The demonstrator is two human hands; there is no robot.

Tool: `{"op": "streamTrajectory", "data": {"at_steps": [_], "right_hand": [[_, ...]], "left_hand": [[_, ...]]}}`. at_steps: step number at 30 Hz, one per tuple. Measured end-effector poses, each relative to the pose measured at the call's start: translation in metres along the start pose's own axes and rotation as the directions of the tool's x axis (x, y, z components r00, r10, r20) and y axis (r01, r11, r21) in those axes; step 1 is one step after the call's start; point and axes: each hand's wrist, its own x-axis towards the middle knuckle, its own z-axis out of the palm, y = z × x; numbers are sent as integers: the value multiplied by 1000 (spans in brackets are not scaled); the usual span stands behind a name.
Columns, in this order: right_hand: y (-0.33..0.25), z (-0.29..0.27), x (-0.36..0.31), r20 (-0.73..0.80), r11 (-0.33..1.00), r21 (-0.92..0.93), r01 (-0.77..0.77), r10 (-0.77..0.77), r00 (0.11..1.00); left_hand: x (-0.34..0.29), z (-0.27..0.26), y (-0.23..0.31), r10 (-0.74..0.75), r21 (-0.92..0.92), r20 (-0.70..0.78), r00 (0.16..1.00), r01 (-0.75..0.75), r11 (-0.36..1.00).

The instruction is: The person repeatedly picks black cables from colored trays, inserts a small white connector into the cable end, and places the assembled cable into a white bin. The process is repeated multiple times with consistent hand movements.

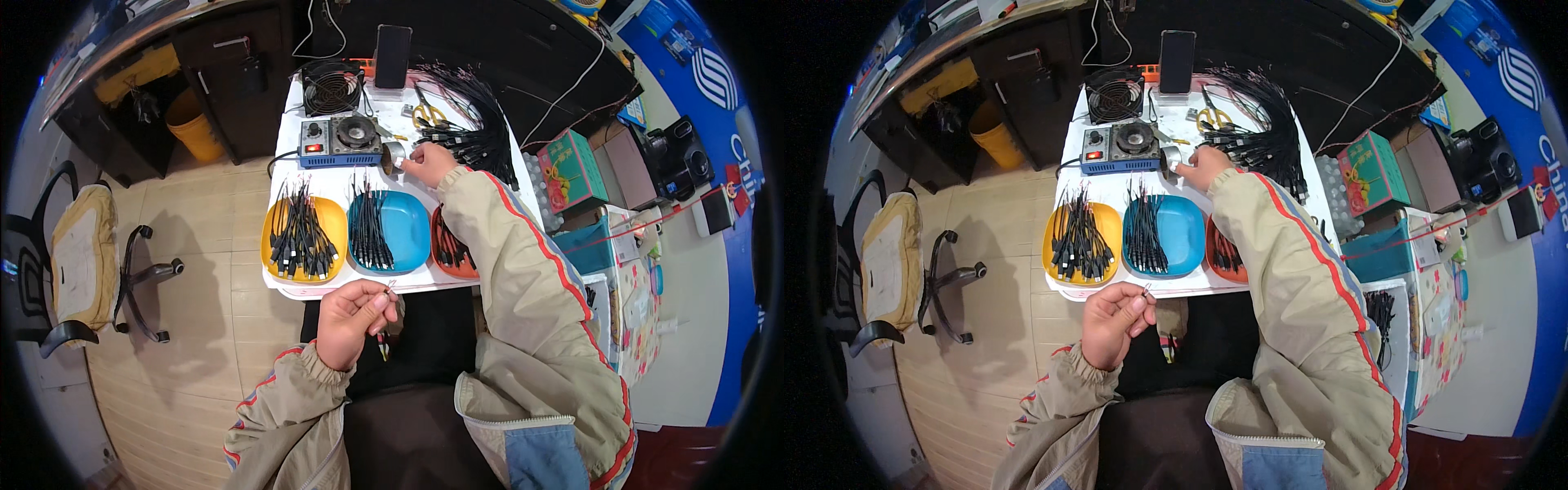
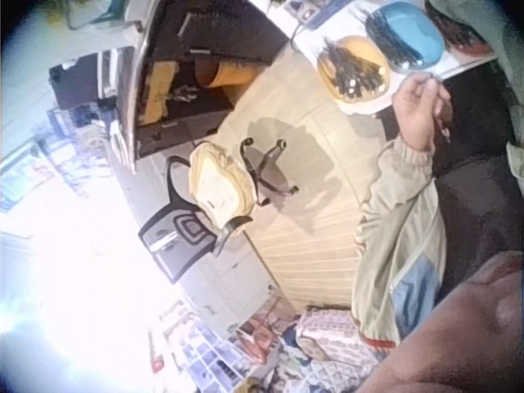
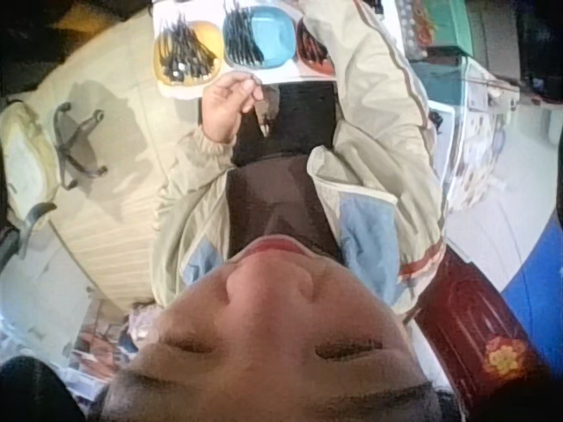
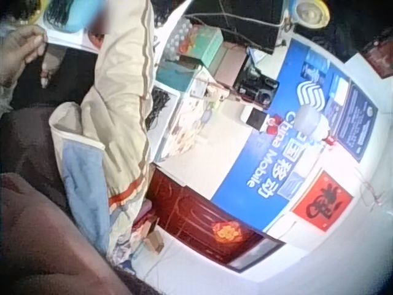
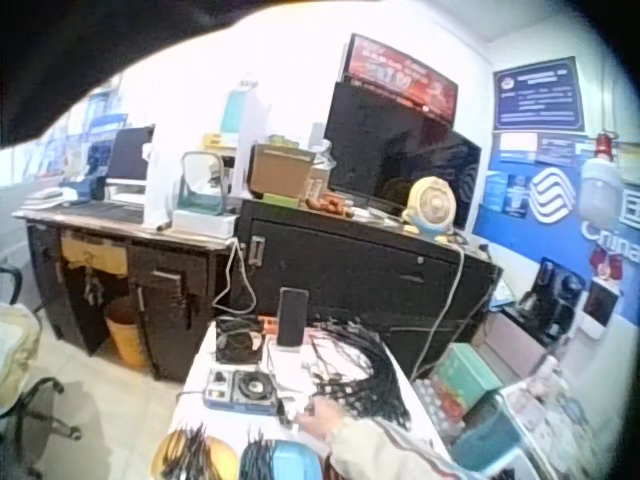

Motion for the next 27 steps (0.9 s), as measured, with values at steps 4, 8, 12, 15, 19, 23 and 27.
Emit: {"op": "streamTrajectory", "data": {"at_steps": [4, 8, 12, 15, 19, 23, 27], "right_hand": [[8, 1, 6, 26, 997, 81, 5, -7, 1000], [11, -9, 2, -52, 1000, -14, -19, 18, 998], [-1, -19, 11, -69, 949, -137, 285, -296, 953], [-17, -21, 25, -106, 832, -297, 468, -516, 850], [-30, -14, 42, -28, 865, -351, 358, -392, 920], [-17, -8, 45, -67, 886, -359, 292, -337, 939], [10, -13, 33, 34, 958, -143, 249, -247, 969]], "left_hand": [[5, -7, -1, -28, 7, -18, 999, 28, 1000], [7, -6, -4, -70, -5, -22, 997, 69, 998], [9, -6, -6, -100, 0, -34, 994, 100, 995], [12, -7, -8, -111, 17, -28, 993, 111, 994], [15, -12, -10, -144, 14, -42, 989, 144, 989], [19, -17, -11, -127, 4, -52, 990, 128, 992], [20, -19, -11, -131, -6, -37, 991, 131, 991]]}}
